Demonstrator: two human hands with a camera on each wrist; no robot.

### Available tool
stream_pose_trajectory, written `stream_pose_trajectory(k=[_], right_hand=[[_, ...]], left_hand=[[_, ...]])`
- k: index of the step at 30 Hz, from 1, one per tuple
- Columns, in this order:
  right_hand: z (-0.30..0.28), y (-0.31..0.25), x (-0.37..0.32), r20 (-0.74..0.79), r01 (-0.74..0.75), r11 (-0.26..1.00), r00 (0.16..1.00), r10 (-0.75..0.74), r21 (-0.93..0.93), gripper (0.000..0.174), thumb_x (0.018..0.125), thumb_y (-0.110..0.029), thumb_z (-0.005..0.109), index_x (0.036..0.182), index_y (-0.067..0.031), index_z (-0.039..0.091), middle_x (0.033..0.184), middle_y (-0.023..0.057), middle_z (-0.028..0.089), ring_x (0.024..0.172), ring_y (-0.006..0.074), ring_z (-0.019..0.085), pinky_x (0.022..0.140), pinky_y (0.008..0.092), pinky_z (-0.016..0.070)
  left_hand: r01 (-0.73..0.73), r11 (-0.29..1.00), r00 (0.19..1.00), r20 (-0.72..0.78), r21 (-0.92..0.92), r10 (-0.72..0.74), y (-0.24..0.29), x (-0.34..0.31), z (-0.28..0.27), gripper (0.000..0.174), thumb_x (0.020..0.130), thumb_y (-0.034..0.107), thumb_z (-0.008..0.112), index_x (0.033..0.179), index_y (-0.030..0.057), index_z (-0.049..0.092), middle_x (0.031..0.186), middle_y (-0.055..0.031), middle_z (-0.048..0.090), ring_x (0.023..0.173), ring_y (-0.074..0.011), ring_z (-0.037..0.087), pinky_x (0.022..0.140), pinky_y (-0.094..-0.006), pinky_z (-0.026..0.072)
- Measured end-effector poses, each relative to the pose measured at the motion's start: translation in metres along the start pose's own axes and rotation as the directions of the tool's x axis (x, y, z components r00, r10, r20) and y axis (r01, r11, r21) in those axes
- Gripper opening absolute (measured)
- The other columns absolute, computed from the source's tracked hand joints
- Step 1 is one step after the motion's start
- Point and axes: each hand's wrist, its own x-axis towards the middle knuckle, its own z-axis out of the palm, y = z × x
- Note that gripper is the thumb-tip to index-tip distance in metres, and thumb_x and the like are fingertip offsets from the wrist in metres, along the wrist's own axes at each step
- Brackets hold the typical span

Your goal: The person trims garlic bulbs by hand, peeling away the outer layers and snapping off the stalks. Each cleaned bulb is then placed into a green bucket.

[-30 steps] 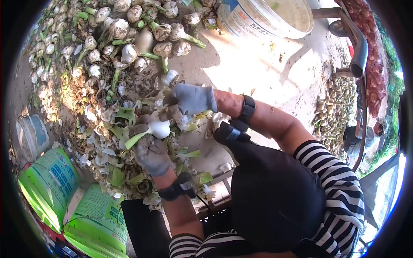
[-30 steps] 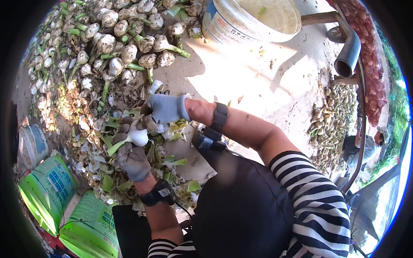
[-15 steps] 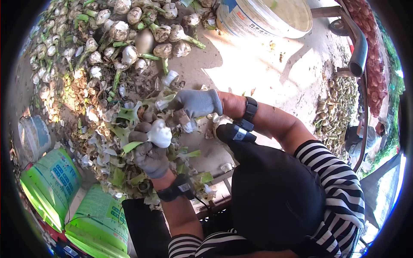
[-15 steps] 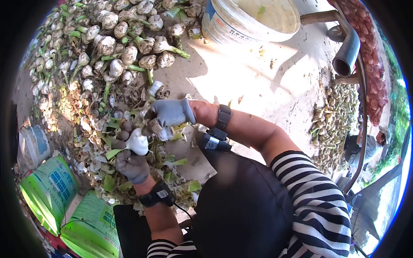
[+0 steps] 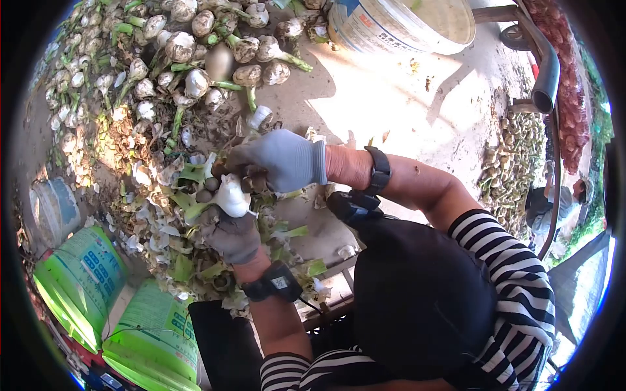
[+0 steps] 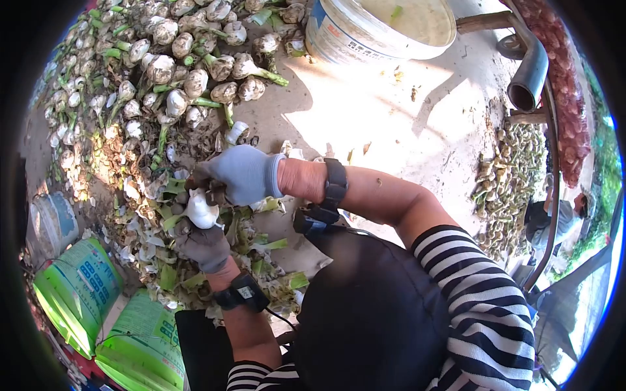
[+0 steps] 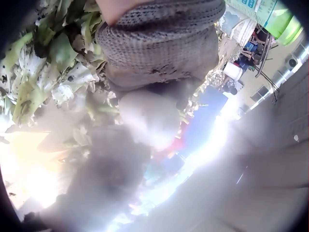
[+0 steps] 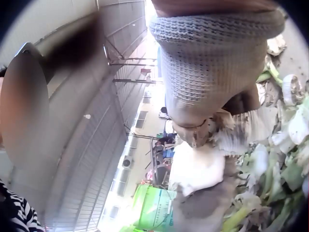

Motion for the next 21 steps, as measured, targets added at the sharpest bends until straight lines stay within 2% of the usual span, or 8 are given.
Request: stream_pose_trajectory(k=[2,5,10,12,14,17,20,21], right_hand=[[0.004,-0.003,0.000,0.020,-0.069,0.997,0.997,0.070,-0.040,0.029,0.069,-0.010,0.062,0.098,-0.0105,0.057,0.085,0.0098,0.061,0.076,0.0294,0.060,0.064,0.0357,0.0486],[0.014,-0.007,-0.009,0.017,0.197,0.962,0.979,-0.204,0.191,0.018,0.069,-0.011,0.060,0.087,-0.0095,0.061,0.077,0.0108,0.061,0.072,0.0291,0.060,0.061,0.0352,0.0485],[0.025,0.021,-0.016,0.179,-0.050,0.998,0.982,0.054,-0.025,0.022,0.078,-0.014,0.054,0.097,-0.0065,0.060,0.077,0.0139,0.062,0.074,0.0289,0.061,0.064,0.0327,0.0488],[0.031,0.033,-0.016,0.134,-0.198,0.852,0.979,0.152,0.484,0.026,0.081,-0.019,0.054,0.103,-0.0044,0.058,0.082,0.0151,0.062,0.078,0.0288,0.061,0.067,0.0328,0.0486],[0.029,0.022,-0.012,-0.096,-0.004,0.806,0.993,0.075,0.591,0.030,0.082,-0.023,0.056,0.105,-0.0045,0.056,0.090,0.0139,0.062,0.081,0.0272,0.062,0.071,0.0324,0.0487],[0.011,0.001,-0.009,-0.070,-0.054,0.998,0.996,0.057,0.042,0.025,0.077,-0.005,0.056,0.102,-0.0059,0.058,0.092,0.0107,0.063,0.081,0.0223,0.062,0.071,0.0319,0.0500],[0.007,0.002,-0.009,0.018,0.179,0.930,0.981,-0.195,0.321,0.024,0.074,0.000,0.054,0.096,-0.0059,0.060,0.089,0.0110,0.063,0.081,0.0227,0.062,0.069,0.0322,0.0500],[0.013,0.001,-0.010,0.080,0.151,0.870,0.974,-0.212,0.469,0.023,0.072,0.001,0.052,0.092,-0.0054,0.062,0.089,0.0111,0.064,0.080,0.0213,0.063,0.068,0.0309,0.0498]], left_hand=[[0.001,0.944,0.880,-0.449,0.330,0.156,-0.006,-0.001,0.019,0.043,0.075,0.019,0.047,0.117,0.0080,0.049,0.120,-0.0095,0.052,0.114,-0.0282,0.047,0.100,-0.0444,0.0348],[-0.027,0.974,0.898,-0.422,0.226,0.123,-0.004,-0.002,0.015,0.040,0.076,0.018,0.046,0.115,0.0070,0.049,0.120,-0.0115,0.051,0.115,-0.0275,0.045,0.100,-0.0437,0.0351],[-0.037,0.994,0.979,-0.195,0.102,0.057,0.006,0.005,0.014,0.037,0.080,0.014,0.042,0.114,-0.0004,0.047,0.120,-0.0131,0.050,0.114,-0.0262,0.045,0.102,-0.0435,0.0335],[-0.041,0.854,0.910,-0.334,0.518,0.247,0.000,0.002,0.015,0.037,0.080,0.013,0.042,0.114,0.0005,0.048,0.122,-0.0136,0.049,0.114,-0.0289,0.045,0.100,-0.0454,0.0360],[-0.106,0.974,0.964,-0.260,-0.199,0.051,0.001,0.005,0.013,0.038,0.073,0.013,0.046,0.109,0.0018,0.052,0.121,-0.0155,0.049,0.116,-0.0317,0.043,0.101,-0.0481,0.0326],[-0.066,0.995,0.988,-0.132,0.076,0.075,-0.005,0.007,0.009,0.038,0.073,0.013,0.047,0.109,0.0030,0.051,0.122,-0.0147,0.049,0.116,-0.0318,0.043,0.101,-0.0484,0.0328],[0.091,0.956,0.984,-0.121,-0.280,-0.129,-0.004,0.005,0.022,0.044,0.075,0.016,0.046,0.116,0.0035,0.048,0.124,-0.0142,0.047,0.115,-0.0320,0.044,0.100,-0.0483,0.0339],[-0.014,0.972,0.849,-0.511,0.235,0.136,-0.007,0.002,0.015,0.051,0.076,0.020,0.043,0.125,0.0032,0.041,0.128,-0.0147,0.044,0.117,-0.0322,0.042,0.101,-0.0489,0.0327]])
